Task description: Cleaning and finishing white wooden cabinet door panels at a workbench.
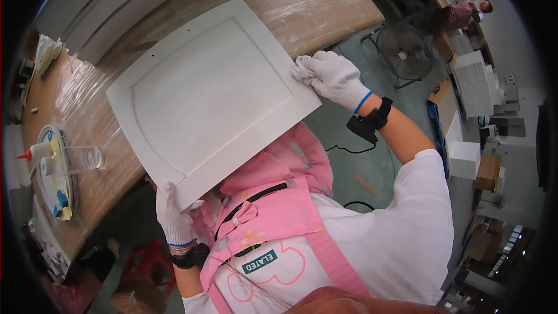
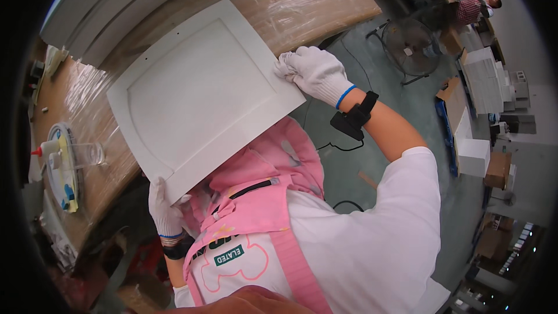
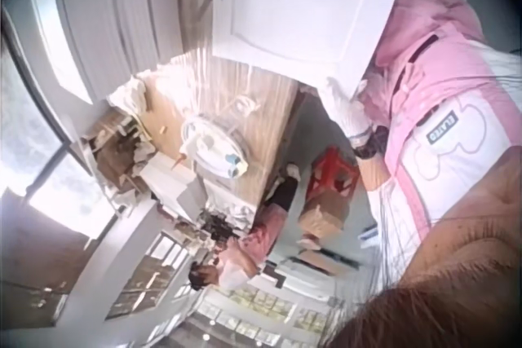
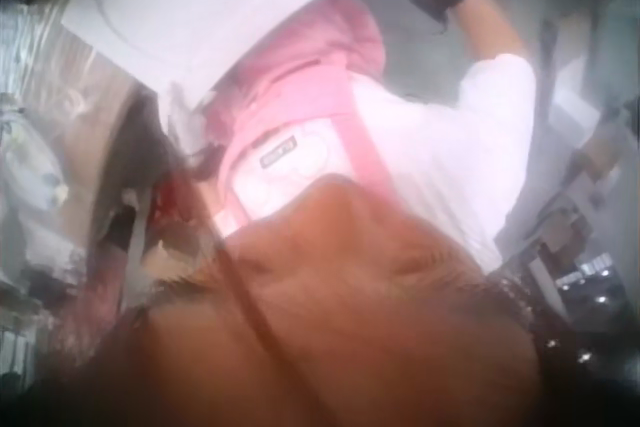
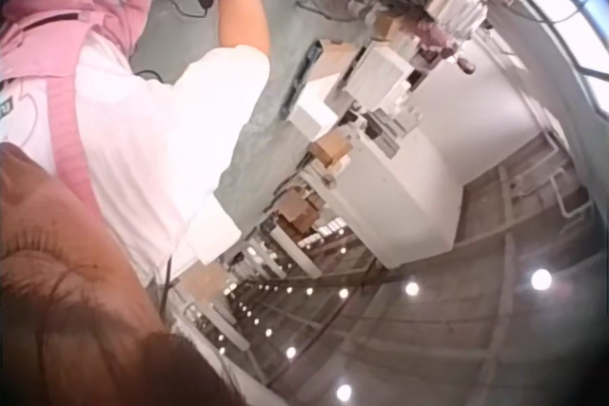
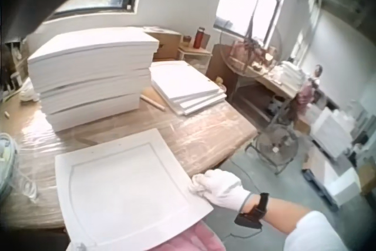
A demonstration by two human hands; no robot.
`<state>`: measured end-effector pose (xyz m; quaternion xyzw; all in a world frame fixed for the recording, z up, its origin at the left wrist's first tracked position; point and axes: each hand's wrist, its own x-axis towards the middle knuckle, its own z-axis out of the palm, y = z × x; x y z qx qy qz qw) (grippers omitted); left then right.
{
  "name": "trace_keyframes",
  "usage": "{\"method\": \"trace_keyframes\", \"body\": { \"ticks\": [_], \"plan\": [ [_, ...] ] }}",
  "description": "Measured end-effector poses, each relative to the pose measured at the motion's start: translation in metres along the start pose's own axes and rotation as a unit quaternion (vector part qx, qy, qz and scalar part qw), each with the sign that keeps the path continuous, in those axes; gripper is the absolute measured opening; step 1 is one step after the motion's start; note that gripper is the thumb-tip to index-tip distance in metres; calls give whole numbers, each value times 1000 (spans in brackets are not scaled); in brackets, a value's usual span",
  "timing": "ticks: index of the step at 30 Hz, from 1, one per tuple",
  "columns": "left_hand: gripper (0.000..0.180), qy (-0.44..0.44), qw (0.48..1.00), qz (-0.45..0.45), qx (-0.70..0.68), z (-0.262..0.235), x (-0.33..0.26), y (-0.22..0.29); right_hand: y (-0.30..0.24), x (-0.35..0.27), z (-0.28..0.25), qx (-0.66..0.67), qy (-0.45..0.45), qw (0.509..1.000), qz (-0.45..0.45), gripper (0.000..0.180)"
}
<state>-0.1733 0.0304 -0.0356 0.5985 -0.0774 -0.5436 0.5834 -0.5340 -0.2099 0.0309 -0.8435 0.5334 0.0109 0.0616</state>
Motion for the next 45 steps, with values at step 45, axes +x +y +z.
{"method": "trace_keyframes", "body": {
  "ticks": [45],
  "plan": [
    [37, 29, 999, -29, -2, -5, 5, -2, -19, -18, -1, -101, -8, 992, -71, 15]
  ]
}}
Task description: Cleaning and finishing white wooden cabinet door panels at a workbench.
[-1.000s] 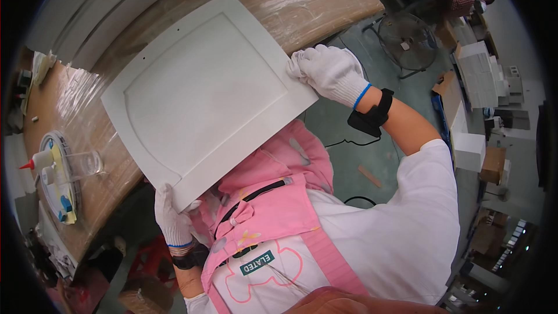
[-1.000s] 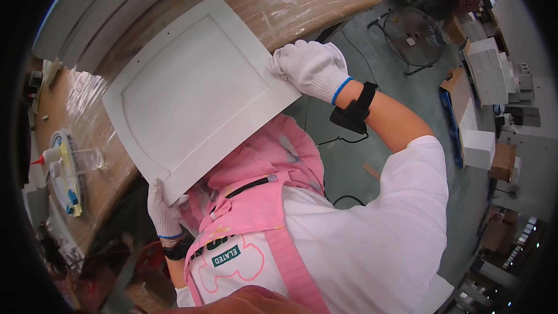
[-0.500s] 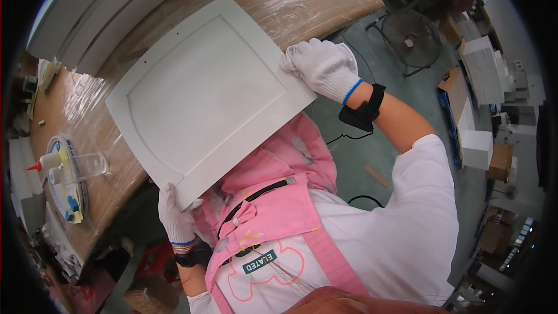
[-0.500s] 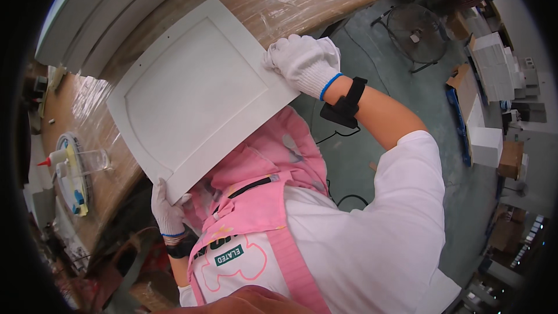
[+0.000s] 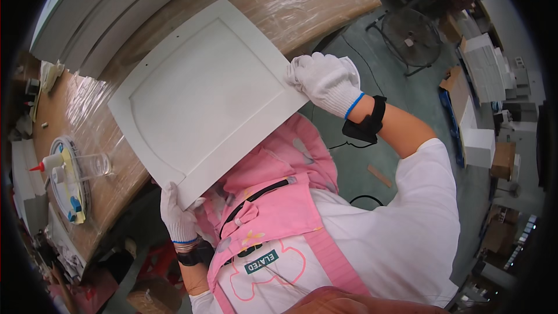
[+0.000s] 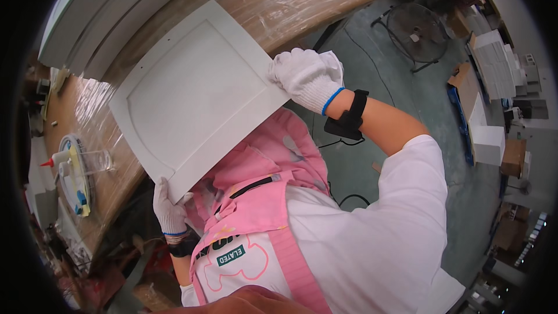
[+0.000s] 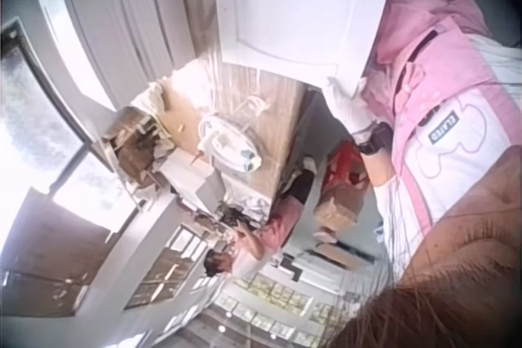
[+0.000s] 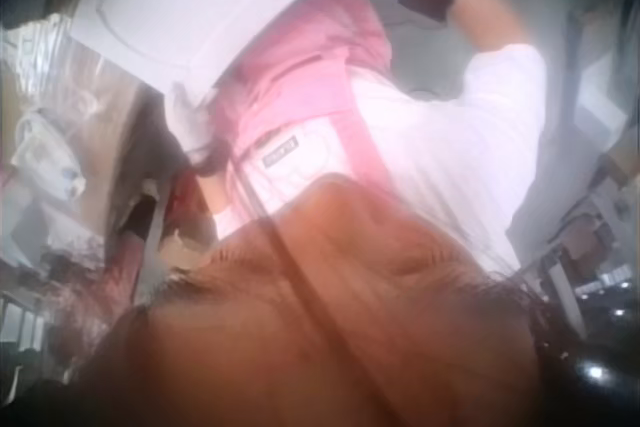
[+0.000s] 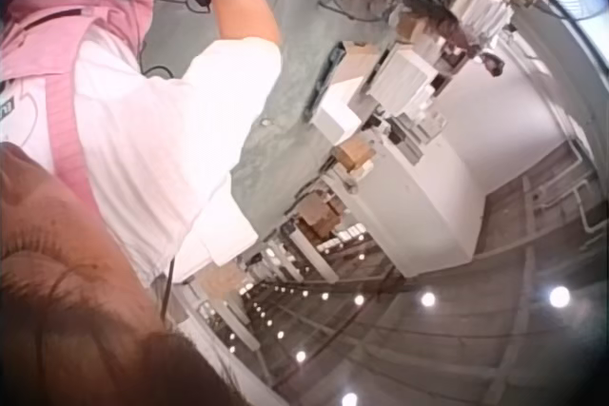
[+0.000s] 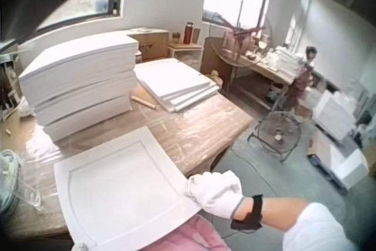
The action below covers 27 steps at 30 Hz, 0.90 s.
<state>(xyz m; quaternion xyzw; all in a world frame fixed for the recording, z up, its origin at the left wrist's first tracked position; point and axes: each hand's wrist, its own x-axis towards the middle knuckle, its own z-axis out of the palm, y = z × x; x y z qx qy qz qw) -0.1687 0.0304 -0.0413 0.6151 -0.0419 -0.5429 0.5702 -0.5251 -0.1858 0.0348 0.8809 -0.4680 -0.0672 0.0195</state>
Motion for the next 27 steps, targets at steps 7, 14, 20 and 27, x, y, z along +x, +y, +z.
{"method": "trace_keyframes", "body": {
  "ticks": [7, 14, 20, 27],
  "plan": [
    [36, 3, 1000, 7, 7, 2, -3, 1, -1, 2, 1, -11, 17, 999, 35, 15],
    [34, 1, 1000, 2, 5, -2, 1, -4, -6, 6, 2, -74, 53, 994, 52, 15],
    [35, 30, 999, 16, 17, 4, -4, -3, -18, 11, 11, -18, 84, 996, 20, 16],
    [35, 7, 1000, 7, 3, 2, -3, -3, -26, 12, 1, -2, 19, 998, 53, 16]
  ]
}}
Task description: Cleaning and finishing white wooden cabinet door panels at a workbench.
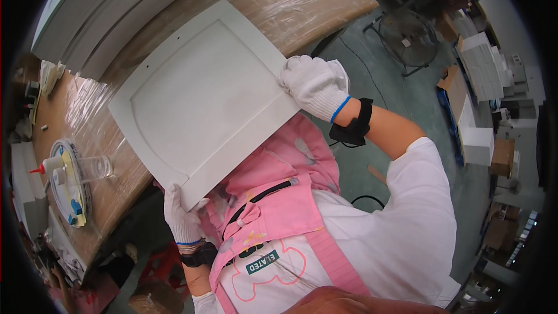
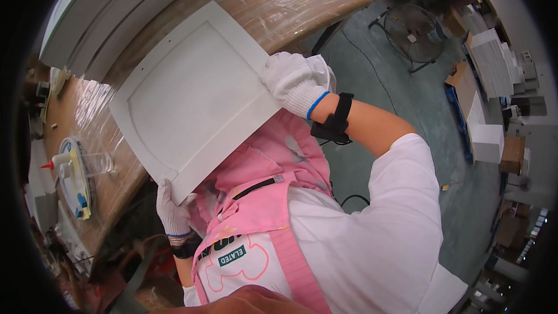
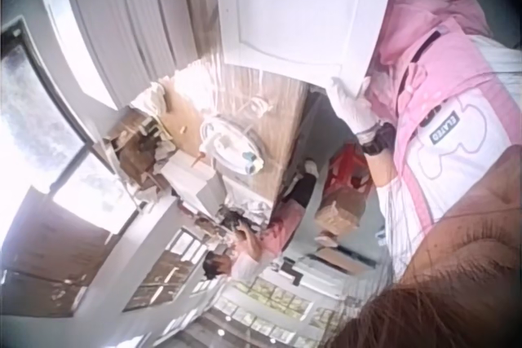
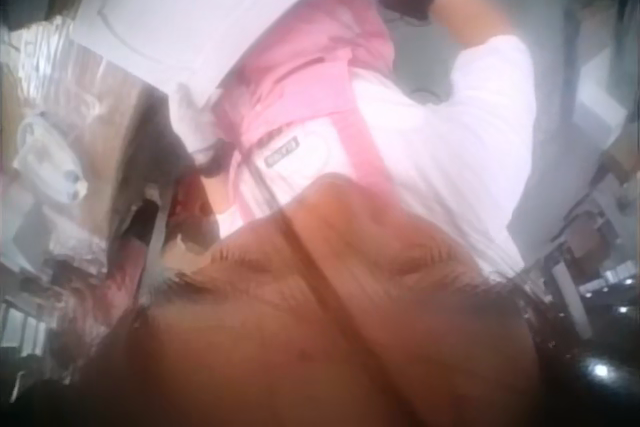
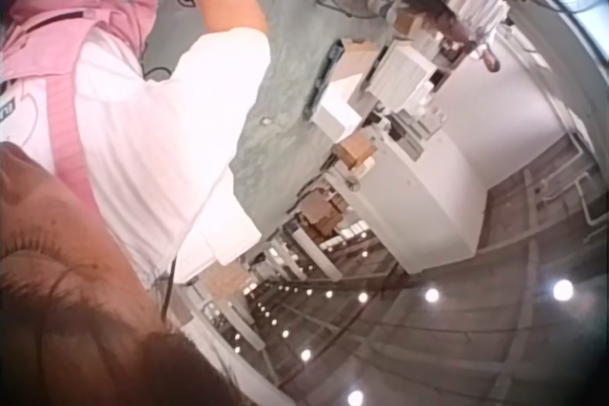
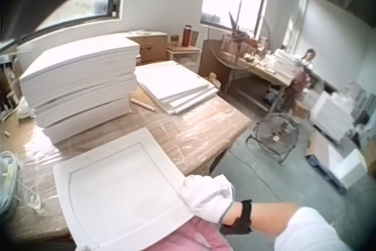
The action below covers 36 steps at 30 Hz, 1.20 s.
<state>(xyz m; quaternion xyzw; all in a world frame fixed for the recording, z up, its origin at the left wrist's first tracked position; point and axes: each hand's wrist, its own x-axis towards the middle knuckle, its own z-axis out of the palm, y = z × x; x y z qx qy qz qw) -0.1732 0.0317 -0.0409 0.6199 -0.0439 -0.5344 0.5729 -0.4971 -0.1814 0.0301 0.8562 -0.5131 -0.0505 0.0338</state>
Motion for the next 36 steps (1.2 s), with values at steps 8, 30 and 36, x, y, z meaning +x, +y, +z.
{"method": "trace_keyframes", "body": {
  "ticks": [8, 30, 36],
  "plan": [
    [36, -13, 1000, 1, -25, -2, 2, -2, -2, 3, -1, -12, -15, 1000, 6, 16],
    [33, -14, 999, 20, -23, 3, -9, 6, 34, 73, -20, -34, 83, 995, -31, 19],
    [34, -84, 990, 81, -76, -28, -17, -3, 80, 157, -27, -29, 221, 975, -19, 24]
  ]
}}
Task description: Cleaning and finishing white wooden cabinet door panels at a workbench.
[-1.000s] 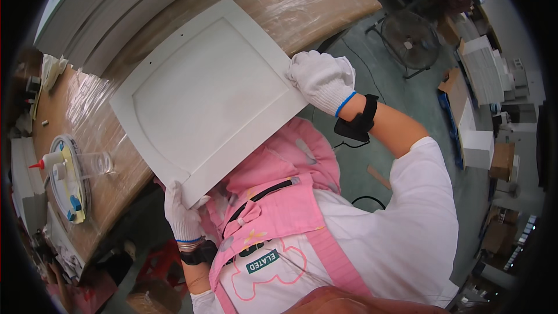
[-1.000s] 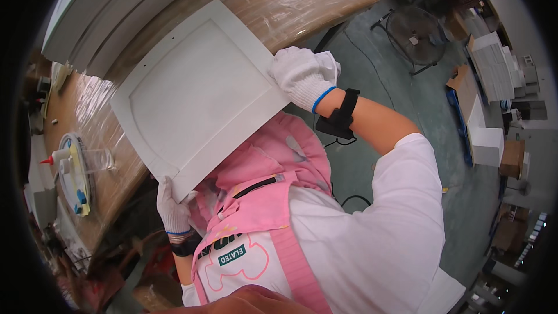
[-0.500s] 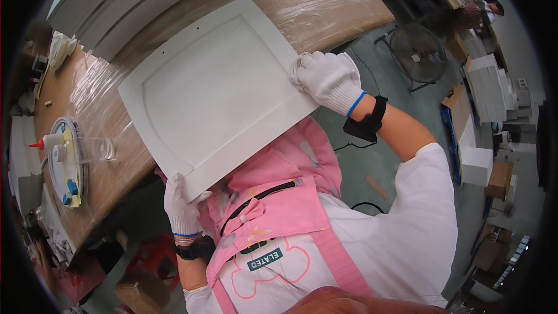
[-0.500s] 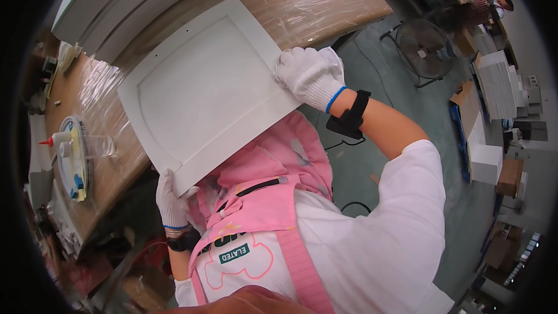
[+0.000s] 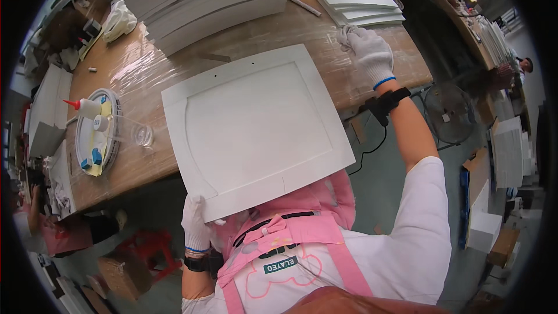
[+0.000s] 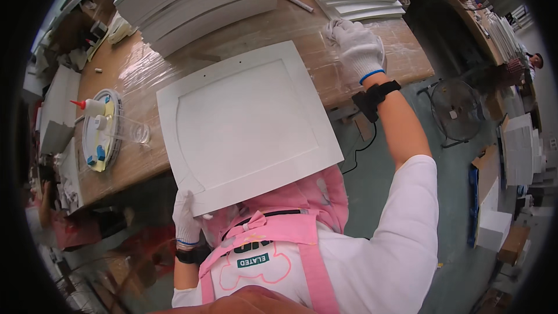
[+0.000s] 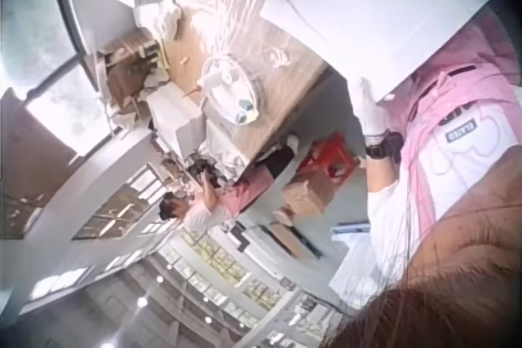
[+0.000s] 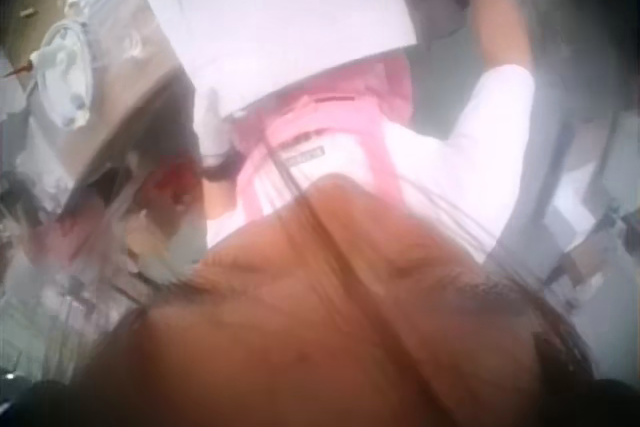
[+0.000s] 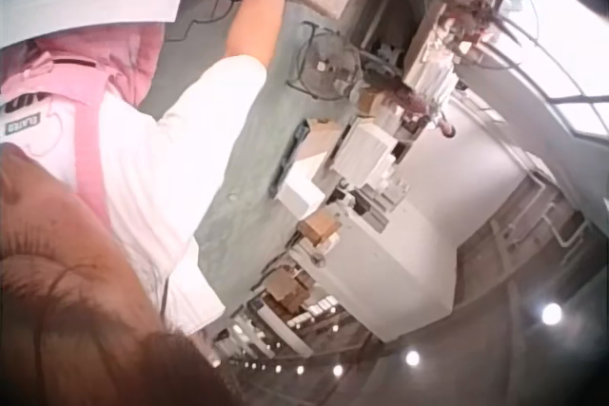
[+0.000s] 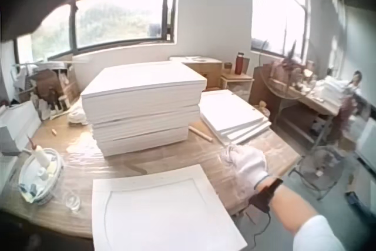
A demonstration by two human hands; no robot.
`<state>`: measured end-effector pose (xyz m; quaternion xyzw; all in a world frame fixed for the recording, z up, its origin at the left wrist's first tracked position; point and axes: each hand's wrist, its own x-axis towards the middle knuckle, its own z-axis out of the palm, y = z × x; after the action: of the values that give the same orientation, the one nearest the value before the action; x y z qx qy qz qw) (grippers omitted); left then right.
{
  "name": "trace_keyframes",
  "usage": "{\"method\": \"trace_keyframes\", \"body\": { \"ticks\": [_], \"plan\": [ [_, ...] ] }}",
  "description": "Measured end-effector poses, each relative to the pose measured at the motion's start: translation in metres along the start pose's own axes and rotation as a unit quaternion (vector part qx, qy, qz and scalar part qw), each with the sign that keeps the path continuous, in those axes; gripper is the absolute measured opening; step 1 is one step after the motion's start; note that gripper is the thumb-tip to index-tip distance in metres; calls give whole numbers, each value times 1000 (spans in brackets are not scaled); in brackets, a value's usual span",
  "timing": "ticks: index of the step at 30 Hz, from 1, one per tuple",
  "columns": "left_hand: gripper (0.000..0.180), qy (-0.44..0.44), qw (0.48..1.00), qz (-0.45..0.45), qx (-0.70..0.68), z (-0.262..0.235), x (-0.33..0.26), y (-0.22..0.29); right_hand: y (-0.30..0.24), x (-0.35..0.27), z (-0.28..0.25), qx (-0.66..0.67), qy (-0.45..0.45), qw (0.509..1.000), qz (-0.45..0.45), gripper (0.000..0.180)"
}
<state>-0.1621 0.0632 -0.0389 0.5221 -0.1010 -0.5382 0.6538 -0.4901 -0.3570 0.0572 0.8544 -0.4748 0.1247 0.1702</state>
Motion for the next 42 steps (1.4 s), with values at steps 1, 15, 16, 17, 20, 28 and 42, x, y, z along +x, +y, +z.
{"method": "trace_keyframes", "body": {
  "ticks": [1, 15, 16, 17, 20, 28, 42],
  "plan": [
    [34, 13, 1000, 13, 0, -6, -4, 0, -10, 17, 4, 12, 9, 1000, -11, 24],
    [35, 99, 995, -32, 3, -21, -4, 5, -265, 146, 63, 154, -238, 941, -185, 31],
    [34, 102, 994, -34, 0, -23, -6, 2, -273, 148, 64, 147, -243, 941, -186, 28],
    [33, 105, 994, -35, -3, -25, -8, 0, -280, 150, 65, 139, -247, 941, -186, 25],
    [30, 117, 992, -45, 1, -27, -6, 0, -282, 146, 68, 147, -236, 937, -213, 21],
    [30, 115, 992, -43, -9, -26, -3, 5, -290, 143, 81, 118, -150, 963, -190, 19],
    [20, 143, 987, -15, -71, 2, 49, 21, -72, -1, 12, 364, -113, 923, -44, 22]
  ]
}}
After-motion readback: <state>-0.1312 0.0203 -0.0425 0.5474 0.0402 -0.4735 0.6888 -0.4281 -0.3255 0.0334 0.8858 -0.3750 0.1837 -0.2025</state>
